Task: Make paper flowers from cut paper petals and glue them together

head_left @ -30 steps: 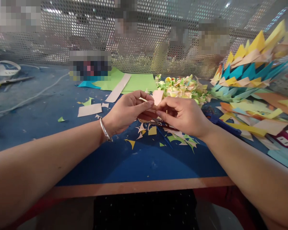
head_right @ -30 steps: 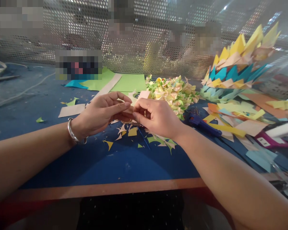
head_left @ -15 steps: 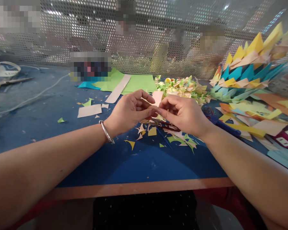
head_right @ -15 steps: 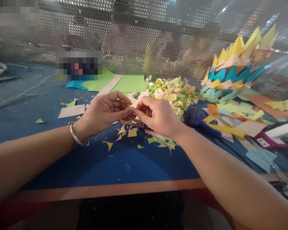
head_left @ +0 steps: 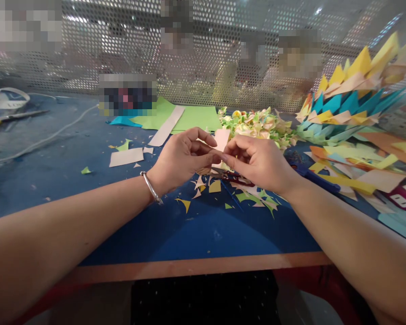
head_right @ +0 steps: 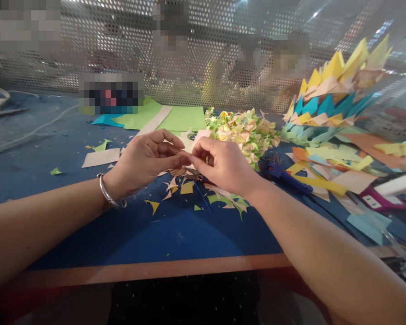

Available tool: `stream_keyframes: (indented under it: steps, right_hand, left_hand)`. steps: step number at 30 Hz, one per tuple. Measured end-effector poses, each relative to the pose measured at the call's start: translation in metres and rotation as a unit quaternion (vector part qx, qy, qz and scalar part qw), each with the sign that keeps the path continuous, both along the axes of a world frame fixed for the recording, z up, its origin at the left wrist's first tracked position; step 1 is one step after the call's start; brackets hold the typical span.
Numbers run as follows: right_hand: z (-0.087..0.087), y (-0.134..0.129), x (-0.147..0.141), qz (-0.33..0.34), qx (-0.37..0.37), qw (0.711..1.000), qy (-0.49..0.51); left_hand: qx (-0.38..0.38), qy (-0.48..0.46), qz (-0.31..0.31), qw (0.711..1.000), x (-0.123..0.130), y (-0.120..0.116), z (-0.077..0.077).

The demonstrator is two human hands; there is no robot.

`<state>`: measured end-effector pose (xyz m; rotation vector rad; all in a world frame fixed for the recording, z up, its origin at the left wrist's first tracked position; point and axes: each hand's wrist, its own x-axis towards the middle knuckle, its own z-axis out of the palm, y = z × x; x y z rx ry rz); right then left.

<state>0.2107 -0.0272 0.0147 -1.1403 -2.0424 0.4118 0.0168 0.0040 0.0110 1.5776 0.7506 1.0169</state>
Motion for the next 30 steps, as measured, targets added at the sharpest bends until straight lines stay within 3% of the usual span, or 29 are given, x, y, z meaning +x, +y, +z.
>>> stream_keyframes:
  steps: [16, 30]
  right_hand:
    - [-0.001, 0.0014, 0.0003, -0.001, -0.008, 1.0, 0.005]
    - [0.0019, 0.0002, -0.0012, -0.007, 0.008, 1.0, 0.013]
  left_hand:
    - [-0.027, -0.018, 0.0, 0.999, -0.0006, -0.0015, -0.0002]
    - [0.018, 0.007, 0.022, 1.0, -0.0006, -0.0004, 0.001]
